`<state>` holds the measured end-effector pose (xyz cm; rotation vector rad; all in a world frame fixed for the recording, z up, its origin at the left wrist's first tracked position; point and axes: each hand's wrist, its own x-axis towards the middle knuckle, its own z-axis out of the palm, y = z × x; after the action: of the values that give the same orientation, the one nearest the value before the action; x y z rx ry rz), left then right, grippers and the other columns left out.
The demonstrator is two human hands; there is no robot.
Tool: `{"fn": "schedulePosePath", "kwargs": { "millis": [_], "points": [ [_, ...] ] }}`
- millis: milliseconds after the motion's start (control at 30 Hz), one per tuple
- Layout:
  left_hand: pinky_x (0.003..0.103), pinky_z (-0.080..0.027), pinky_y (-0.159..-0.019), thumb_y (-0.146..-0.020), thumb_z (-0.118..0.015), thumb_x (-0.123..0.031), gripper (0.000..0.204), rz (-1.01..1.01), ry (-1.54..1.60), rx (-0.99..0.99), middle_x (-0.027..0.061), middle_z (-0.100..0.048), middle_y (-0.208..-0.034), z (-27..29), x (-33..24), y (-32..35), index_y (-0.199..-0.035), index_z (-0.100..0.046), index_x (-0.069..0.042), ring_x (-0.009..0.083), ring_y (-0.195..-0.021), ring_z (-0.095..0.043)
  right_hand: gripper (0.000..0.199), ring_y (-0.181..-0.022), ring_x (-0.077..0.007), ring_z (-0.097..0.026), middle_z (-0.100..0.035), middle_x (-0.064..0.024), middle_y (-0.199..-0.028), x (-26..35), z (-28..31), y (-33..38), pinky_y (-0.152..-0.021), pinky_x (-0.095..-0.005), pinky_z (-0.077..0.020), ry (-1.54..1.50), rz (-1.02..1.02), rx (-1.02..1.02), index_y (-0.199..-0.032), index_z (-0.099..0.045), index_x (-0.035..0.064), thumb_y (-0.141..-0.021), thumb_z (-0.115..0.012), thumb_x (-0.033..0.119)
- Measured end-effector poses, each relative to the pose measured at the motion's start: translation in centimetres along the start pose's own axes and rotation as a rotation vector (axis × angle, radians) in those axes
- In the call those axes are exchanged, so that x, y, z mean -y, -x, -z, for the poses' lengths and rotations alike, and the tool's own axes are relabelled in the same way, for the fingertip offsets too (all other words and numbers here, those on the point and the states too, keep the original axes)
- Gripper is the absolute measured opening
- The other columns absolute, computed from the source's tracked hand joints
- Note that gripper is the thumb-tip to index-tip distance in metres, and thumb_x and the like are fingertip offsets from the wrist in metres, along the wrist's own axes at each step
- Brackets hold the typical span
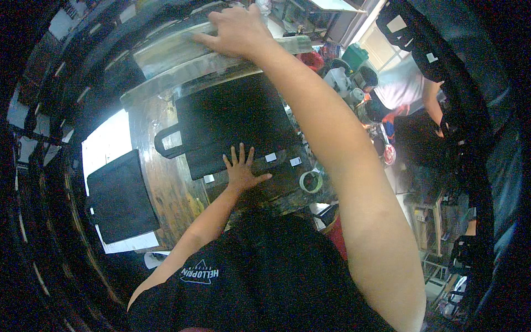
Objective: The person is screen printing a design onto black tote bags. They place a bag on a printing station, lower a screen, and drag a squeegee across the mesh to apply green ink before lifting the frame.
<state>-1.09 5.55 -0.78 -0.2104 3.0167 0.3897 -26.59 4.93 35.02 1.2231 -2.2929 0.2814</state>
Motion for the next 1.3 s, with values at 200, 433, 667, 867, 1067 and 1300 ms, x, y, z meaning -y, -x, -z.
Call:
{"fn": "schedulePosePath", "kwargs": {
  "millis": [200, 433, 667, 867, 1067, 1300],
  "points": [
    [0.075, 0.002, -0.117, -0.072, -0.047, -0.097, 0.124, -0.107, -0.004, -0.137, 0.0157, -0.010, -0.173, 0.1, 0.4, 2.1, -0.165, -0.026, -0.018, 0.0429, -0.158, -0.003, 0.063, -0.107, -0.0327, -0.067, -0.074, -0.0156, -0.106, 0.1, -0.3, -0.1, -0.087, -0.0512, -0.0421, -0.038, -0.011, -0.023, -0.111, -0.072, 0.0101, -0.094, -0.052, 0.067],
    [0.055, -0.022, -0.124, -0.085, -0.068, -0.071, 0.110, 0.000, 0.674, -0.468, 0.0218, -0.028, -0.167, 10.8, 3.0, 2.3, -0.163, -0.025, -0.006, 0.0459, -0.153, -0.025, 0.064, -0.104, -0.0340, -0.065, -0.071, -0.0169, -0.102, 0.3, -0.5, 0.9, -0.091, -0.0541, -0.0420, -0.089, 0.013, -0.067, -0.108, -0.071, 0.0066, -0.092, -0.055, 0.066],
    [0.057, -0.043, -0.114, -0.090, -0.043, -0.084, 0.109, 0.157, 2.584, -0.429, 0.0297, -0.040, -0.155, 25.4, 8.3, 7.6, -0.160, -0.020, -0.004, 0.0438, -0.142, -0.043, 0.059, -0.114, -0.0315, -0.056, -0.062, -0.0157, -0.116, 3.5, -0.4, 11.9, -0.096, -0.0531, -0.0368, -0.080, 0.028, 0.079, -0.124, -0.060, 0.0045, -0.090, -0.064, 0.052],
    [0.055, -0.041, -0.115, -0.084, -0.044, -0.090, 0.115, 0.542, 2.239, -0.265, 0.0249, -0.043, -0.154, 12.5, 7.7, 11.9, -0.160, -0.025, -0.006, 0.0395, -0.139, -0.049, 0.059, -0.115, -0.0297, -0.056, -0.059, -0.0102, -0.116, 4.9, -7.5, 22.7, -0.098, -0.0537, -0.0387, -0.059, 0.096, 0.394, -0.130, -0.053, 0.0102, -0.080, -0.080, 0.027],
    [0.053, -0.041, -0.115, -0.082, -0.044, -0.093, 0.118, 0.708, 2.205, -0.229, 0.0240, -0.048, -0.150, 7.3, 8.9, 12.2, -0.160, -0.027, -0.006, 0.0394, -0.136, -0.051, 0.064, -0.114, -0.0326, -0.055, -0.058, -0.0107, -0.114, 4.6, -9.6, 22.8, -0.092, -0.0510, -0.0382, -0.149, -0.030, 0.528, -0.125, -0.049, 0.0120, -0.075, -0.086, 0.022],
    [0.053, -0.045, -0.111, -0.081, -0.037, -0.096, 0.118, 0.821, 2.156, -0.236, 0.0264, -0.049, -0.145, 6.8, 8.9, 11.7, -0.158, -0.031, -0.006, 0.0415, -0.130, -0.054, 0.065, -0.110, -0.0364, -0.059, -0.062, -0.0140, -0.111, 4.9, -9.1, 22.7, -0.085, -0.0542, -0.0430, -0.154, 0.079, 0.611, -0.126, -0.048, 0.0103, -0.074, -0.085, 0.024]
  ]
}}
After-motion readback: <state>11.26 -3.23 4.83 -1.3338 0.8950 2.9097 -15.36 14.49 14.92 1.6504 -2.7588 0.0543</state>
